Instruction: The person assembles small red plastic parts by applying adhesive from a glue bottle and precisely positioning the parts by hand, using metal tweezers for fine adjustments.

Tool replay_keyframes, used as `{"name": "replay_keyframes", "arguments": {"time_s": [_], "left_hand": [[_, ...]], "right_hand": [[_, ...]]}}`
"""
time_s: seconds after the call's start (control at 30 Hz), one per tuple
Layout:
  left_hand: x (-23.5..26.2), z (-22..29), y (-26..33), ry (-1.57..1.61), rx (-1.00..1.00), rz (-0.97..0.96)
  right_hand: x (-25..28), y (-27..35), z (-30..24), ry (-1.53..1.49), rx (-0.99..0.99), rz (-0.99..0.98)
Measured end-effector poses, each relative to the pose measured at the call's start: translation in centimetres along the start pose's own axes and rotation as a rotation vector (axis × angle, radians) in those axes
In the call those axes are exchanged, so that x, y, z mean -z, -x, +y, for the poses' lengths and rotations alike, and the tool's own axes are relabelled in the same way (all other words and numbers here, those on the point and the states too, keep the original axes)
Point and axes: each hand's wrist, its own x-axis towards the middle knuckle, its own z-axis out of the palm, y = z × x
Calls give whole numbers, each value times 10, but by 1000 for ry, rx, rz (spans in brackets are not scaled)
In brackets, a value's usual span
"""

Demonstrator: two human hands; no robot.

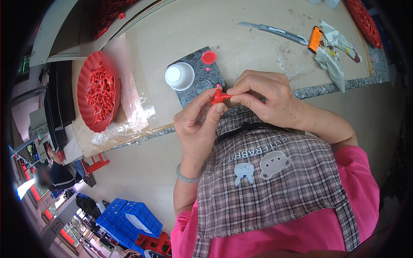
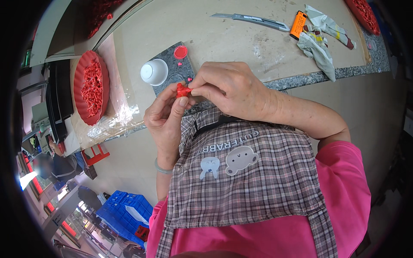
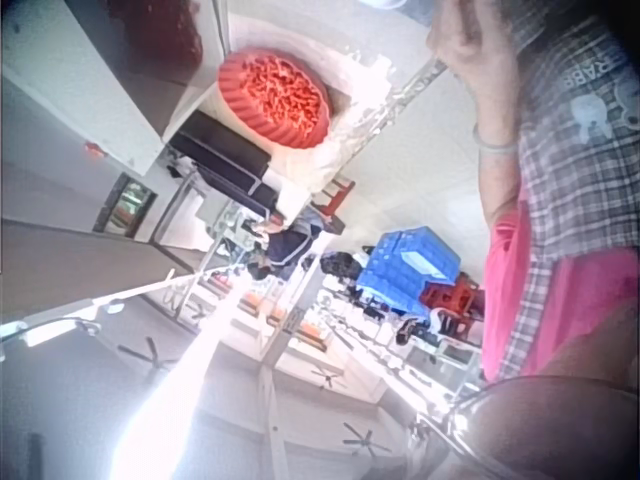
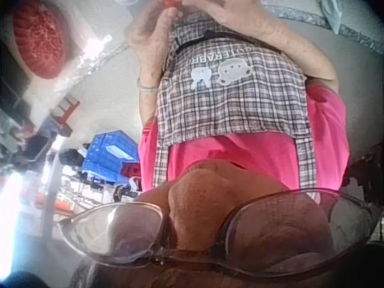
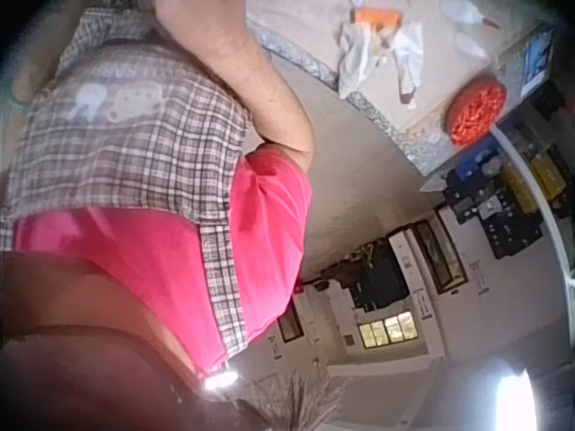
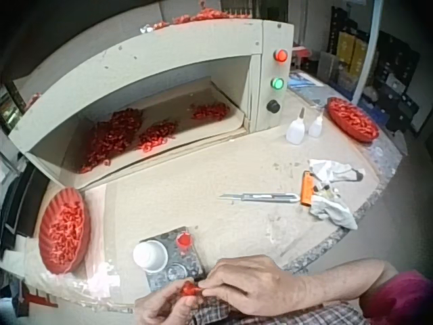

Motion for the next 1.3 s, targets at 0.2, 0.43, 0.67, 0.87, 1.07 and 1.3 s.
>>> {"name": "replay_keyframes", "arguments": {"time_s": [0.2, 0.43, 0.67, 0.87, 1.07, 1.3], "left_hand": [[1, 9, 0, 16, 83, -20], [5, 11, -4, 189, 139, -129], [9, 4, -6, 691, 412, -262], [9, 0, -4, 895, 482, -296], [1, 18, -1, 449, 243, -85], [-2, 17, 1, 180, 53, -19]], "right_hand": [[4, -2, -2, -233, -265, -74], [13, -9, -6, -570, -602, -158], [18, -10, 2, -515, -445, -192], [21, -15, 2, -342, -176, -195], [21, -13, 1, -474, -376, -130], [18, -9, 3, -472, -419, -164]]}}
